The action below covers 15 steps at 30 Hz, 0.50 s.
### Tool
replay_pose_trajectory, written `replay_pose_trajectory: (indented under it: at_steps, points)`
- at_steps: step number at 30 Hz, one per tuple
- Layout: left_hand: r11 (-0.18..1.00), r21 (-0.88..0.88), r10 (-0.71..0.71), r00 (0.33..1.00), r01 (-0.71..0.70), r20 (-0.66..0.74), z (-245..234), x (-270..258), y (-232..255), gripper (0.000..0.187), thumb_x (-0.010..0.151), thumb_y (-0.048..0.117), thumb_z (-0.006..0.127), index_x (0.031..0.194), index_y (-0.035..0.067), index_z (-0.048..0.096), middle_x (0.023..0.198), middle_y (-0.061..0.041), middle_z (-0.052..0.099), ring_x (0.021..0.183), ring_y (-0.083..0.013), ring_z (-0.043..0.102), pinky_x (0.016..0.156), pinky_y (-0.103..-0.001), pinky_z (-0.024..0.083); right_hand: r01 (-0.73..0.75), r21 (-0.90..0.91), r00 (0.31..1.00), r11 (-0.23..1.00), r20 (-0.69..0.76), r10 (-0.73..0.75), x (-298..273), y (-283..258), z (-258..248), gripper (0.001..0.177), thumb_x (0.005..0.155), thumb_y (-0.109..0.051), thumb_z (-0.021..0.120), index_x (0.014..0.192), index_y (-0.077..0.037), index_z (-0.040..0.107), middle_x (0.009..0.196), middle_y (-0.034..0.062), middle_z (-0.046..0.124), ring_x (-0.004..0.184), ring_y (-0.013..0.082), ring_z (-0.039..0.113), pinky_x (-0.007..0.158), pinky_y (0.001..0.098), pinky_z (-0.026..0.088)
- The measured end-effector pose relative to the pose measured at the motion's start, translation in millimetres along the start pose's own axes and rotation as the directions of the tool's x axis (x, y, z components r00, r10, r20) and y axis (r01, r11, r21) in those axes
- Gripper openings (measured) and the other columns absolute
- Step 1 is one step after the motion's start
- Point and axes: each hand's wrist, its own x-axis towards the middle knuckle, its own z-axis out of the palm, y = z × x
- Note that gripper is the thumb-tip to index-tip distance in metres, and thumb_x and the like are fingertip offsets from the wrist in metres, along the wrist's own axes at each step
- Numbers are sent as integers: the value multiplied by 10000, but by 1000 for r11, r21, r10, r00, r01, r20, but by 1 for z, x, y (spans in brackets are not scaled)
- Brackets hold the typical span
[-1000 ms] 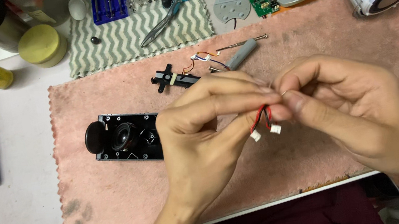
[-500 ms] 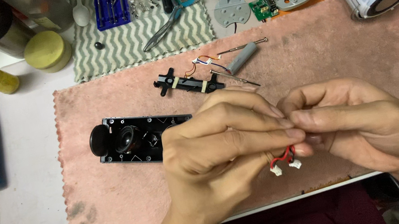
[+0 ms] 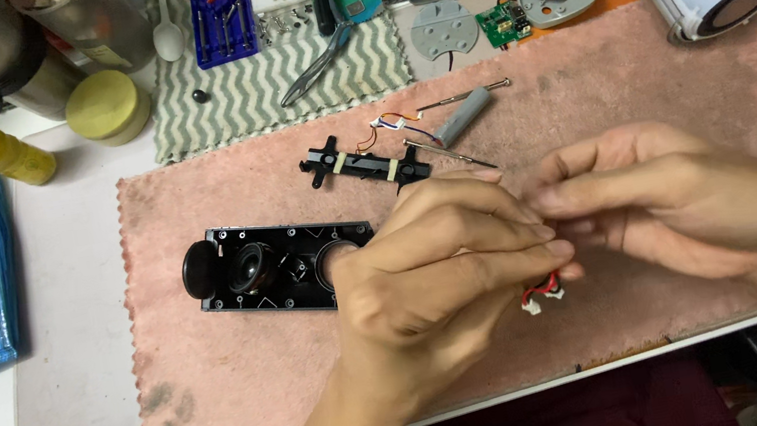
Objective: The person disassembles a black electronic device, removing a speaker and a motor assembly. They then use a small metal tool to strip the insulation from the ends of red and black wires connected to the speaker.
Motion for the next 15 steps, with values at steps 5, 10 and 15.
replay_pose_trajectory:
  at_steps: [5, 10, 15]
  points:
    - [992, -65, 117, 987, -110, 112, -13, 17, 34, 263, 1219, 140, 579, 1260, 33, 815, 1182, -115, 871, 1192, -282, 860, 1257, -512, 744, 89, -139, 926, 986, -353, -133, 73, 16, -62, 94, 1121, -69, 771, 1071, 10, 765, 937, 94, 710, 747, 104, 566, 698, 187, 454]
    - [1000, -17, -16, 995, 17, 96, -14, 15, 7, 110, 1118, 57, 810, 1225, 68, 832, 1152, -64, 863, 1130, -239, 864, 1109, -405, 698, -81, -747, 839, 659, -408, -360, 29, -22, -7, 179, 1097, -166, 808, 1241, -104, 894, 1095, 43, 884, 975, 121, 763, 930, 267, 588]
    - [973, -46, -228, 974, 228, -1, -12, 13, 6, 98, 1051, 10, 839, 1147, 25, 844, 1128, -93, 893, 1104, -241, 897, 1019, -316, 721, -22, -867, 844, 498, -283, -456, 17, -2, -21, 292, 1084, -199, 776, 1350, -118, 864, 1270, 68, 903, 893, 155, 791, 804, 277, 610]
